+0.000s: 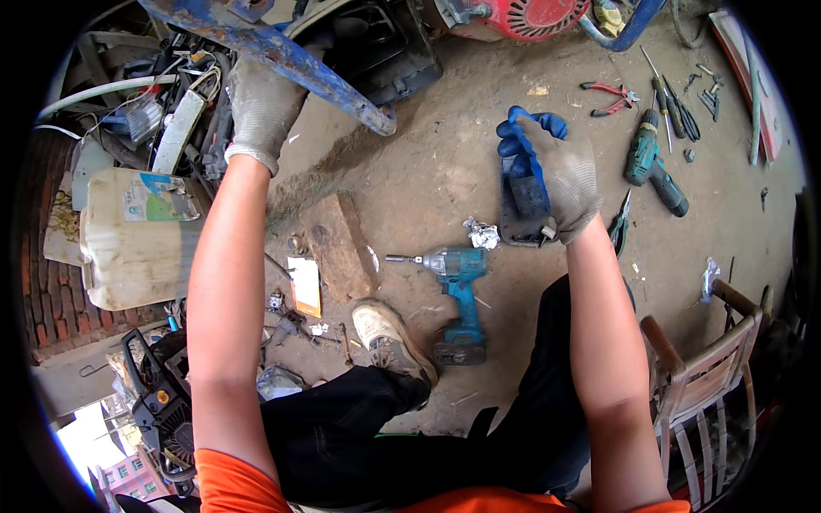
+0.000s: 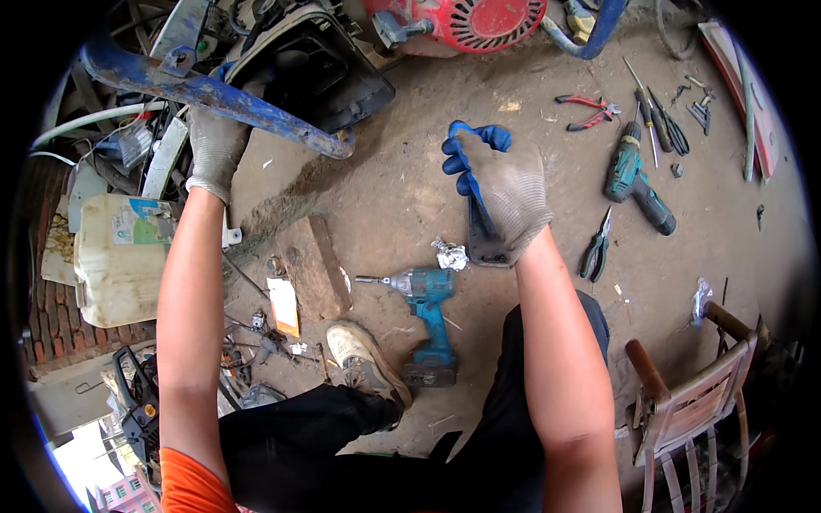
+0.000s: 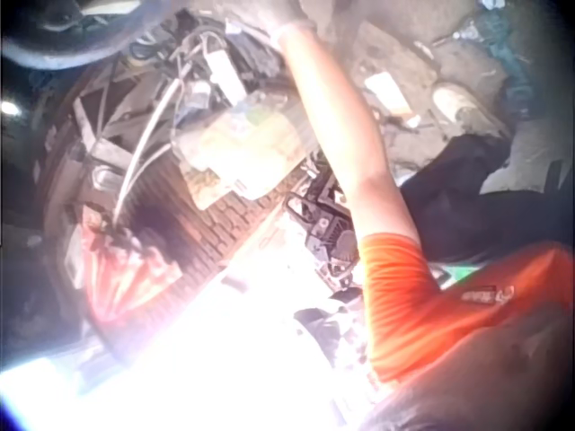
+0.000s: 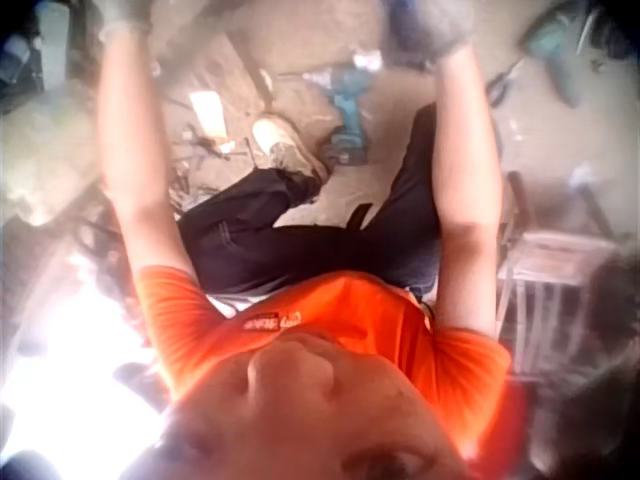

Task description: The person uses a cordless impact wrench to tighten bolts on a blue metal frame attached to a small engine. They wipe the area with a cloth, then handle a white plastic component and a black plastic cover, placing them into the engine compartment.

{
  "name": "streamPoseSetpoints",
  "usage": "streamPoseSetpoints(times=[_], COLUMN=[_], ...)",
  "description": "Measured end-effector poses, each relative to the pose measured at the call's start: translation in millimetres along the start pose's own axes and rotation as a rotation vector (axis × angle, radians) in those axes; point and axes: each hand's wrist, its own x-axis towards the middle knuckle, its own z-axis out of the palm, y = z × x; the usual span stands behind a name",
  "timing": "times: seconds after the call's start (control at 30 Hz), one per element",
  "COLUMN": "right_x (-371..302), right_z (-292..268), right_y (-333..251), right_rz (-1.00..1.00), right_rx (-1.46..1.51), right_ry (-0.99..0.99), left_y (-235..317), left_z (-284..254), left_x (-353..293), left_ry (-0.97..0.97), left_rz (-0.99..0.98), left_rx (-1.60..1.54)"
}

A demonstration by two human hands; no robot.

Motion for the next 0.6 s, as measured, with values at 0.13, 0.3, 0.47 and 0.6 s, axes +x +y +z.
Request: streamPoseSetpoints(times=[0.13,0.3,0.47,0.6], right_x=[2.1,15.5,33.2,30.3], right_z=[-13.3,-35.7,-70.8,-77.7], right_y=[-3.2,11.8,36.3,50.5], right_rz=[0.102,0.018,0.053,0.341], right_rx=[-0.136,-0.048,-0.727,-1.250], right_ry=[0.071,0.159,0.311,0.158], left_y=[6.0,-8.8,-5.8,-0.2], left_z=[-7.4,10.8,6.8,0.3], left_x=[2.6,-0.9,-2.2,-4.1], left_ry=[-0.022,0.095,0.036,-0.009], left_rz=[-0.076,-0.025,0.033,0.080], left_rx=[-0.070,0.016,0.139,0.192])
